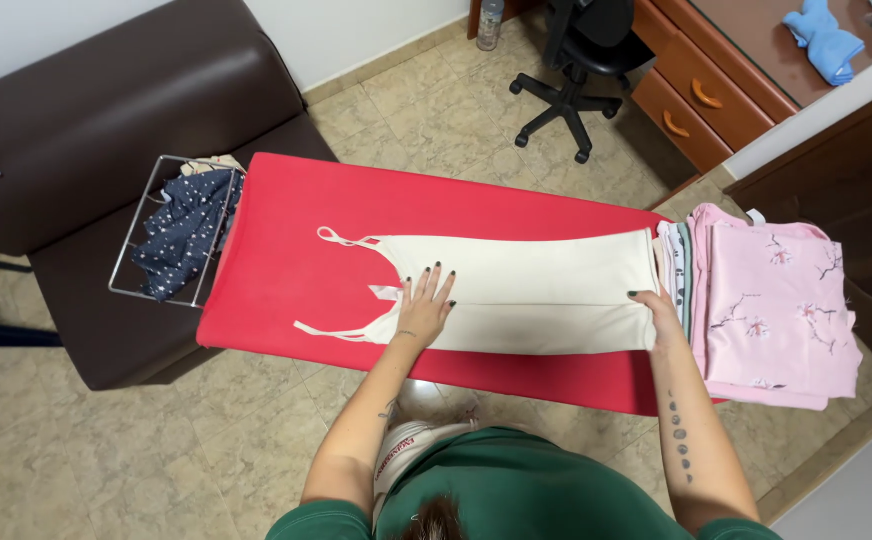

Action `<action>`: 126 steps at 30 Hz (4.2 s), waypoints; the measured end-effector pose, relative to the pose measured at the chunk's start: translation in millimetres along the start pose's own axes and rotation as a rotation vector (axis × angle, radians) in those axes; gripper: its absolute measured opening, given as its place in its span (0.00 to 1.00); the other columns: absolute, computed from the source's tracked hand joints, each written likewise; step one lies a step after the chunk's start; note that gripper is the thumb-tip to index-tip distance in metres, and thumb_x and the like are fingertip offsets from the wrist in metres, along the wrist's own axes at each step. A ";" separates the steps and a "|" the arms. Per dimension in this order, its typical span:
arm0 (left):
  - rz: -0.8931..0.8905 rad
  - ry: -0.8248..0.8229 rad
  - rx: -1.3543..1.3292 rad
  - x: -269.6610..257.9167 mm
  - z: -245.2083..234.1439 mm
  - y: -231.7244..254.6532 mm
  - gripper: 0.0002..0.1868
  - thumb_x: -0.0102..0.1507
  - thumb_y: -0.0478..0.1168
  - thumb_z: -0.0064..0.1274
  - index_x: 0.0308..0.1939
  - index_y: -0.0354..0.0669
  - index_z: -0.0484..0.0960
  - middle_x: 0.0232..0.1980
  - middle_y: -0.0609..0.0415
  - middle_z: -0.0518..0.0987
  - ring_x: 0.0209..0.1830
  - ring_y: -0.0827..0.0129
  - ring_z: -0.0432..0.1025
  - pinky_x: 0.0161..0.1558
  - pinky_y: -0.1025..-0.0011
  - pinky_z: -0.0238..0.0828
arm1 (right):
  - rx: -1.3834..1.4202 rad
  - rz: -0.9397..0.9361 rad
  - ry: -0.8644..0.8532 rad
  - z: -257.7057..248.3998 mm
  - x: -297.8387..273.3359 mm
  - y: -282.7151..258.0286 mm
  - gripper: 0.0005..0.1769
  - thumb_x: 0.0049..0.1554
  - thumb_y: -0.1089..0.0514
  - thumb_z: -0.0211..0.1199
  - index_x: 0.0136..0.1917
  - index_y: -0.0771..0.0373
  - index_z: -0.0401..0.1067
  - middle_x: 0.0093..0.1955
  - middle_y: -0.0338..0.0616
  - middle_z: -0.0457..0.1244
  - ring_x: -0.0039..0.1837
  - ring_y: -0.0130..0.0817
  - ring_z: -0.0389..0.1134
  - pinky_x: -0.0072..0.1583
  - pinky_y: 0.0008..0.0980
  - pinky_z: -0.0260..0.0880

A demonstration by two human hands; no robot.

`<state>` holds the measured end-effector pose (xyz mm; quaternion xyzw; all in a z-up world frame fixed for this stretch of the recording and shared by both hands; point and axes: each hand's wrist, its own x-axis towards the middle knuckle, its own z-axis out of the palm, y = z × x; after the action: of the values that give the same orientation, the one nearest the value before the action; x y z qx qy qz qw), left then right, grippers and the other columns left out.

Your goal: Folding various items of clothing including a t-shirt and a top on an ironing board.

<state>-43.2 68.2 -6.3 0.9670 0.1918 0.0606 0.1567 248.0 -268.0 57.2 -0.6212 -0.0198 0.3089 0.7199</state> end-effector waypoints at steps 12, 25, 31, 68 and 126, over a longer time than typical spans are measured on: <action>-0.097 0.036 -1.186 -6.5 -29.8 -103.0 0.31 0.77 0.53 0.28 0.82 0.48 0.48 0.86 0.46 0.48 0.87 0.56 0.41 0.81 0.56 0.35 | -0.140 -0.276 -0.223 329.2 -55.2 43.6 0.46 0.51 0.70 0.53 0.82 0.60 0.50 0.51 0.43 0.64 0.46 0.29 0.68 0.47 0.30 0.72; -0.388 -0.227 -2.065 -17.9 -57.8 -169.0 0.33 0.74 0.57 0.27 0.79 0.43 0.57 0.77 0.50 0.67 0.72 0.59 0.62 0.71 0.59 0.57 | -0.577 -0.101 -0.248 477.1 -83.7 113.9 0.51 0.53 0.61 0.57 0.83 0.60 0.36 0.42 0.53 0.69 0.31 0.37 0.71 0.31 0.35 0.73; -0.350 -0.102 -1.968 -26.6 -78.1 -184.0 0.32 0.75 0.53 0.31 0.78 0.38 0.57 0.78 0.42 0.65 0.76 0.63 0.61 0.73 0.63 0.55 | -0.575 -0.166 -0.273 500.8 -78.9 137.2 0.49 0.54 0.60 0.58 0.84 0.60 0.38 0.42 0.52 0.70 0.32 0.36 0.71 0.32 0.34 0.73; -0.015 -0.338 -2.618 108.9 -114.8 -50.2 0.45 0.70 0.72 0.27 0.80 0.43 0.54 0.77 0.43 0.63 0.76 0.45 0.59 0.74 0.48 0.58 | -1.322 -0.462 -0.666 361.7 -161.9 -123.9 0.44 0.45 0.67 0.60 0.76 0.54 0.64 0.55 0.49 0.67 0.59 0.43 0.66 0.64 0.37 0.66; 0.014 0.303 -0.943 -9.0 -114.0 -18.1 0.08 0.59 0.29 0.60 0.31 0.35 0.74 0.82 0.44 0.59 0.85 0.44 0.46 0.77 0.56 0.48 | -0.626 -0.586 -0.094 169.5 -83.7 30.9 0.06 0.57 0.66 0.63 0.49 0.64 0.75 0.80 0.47 0.57 0.85 0.49 0.45 0.80 0.48 0.43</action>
<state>-78.0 112.5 94.8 0.7723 0.1576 0.2817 0.5471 97.5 -156.6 97.4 -0.7632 -0.3208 0.0985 0.5522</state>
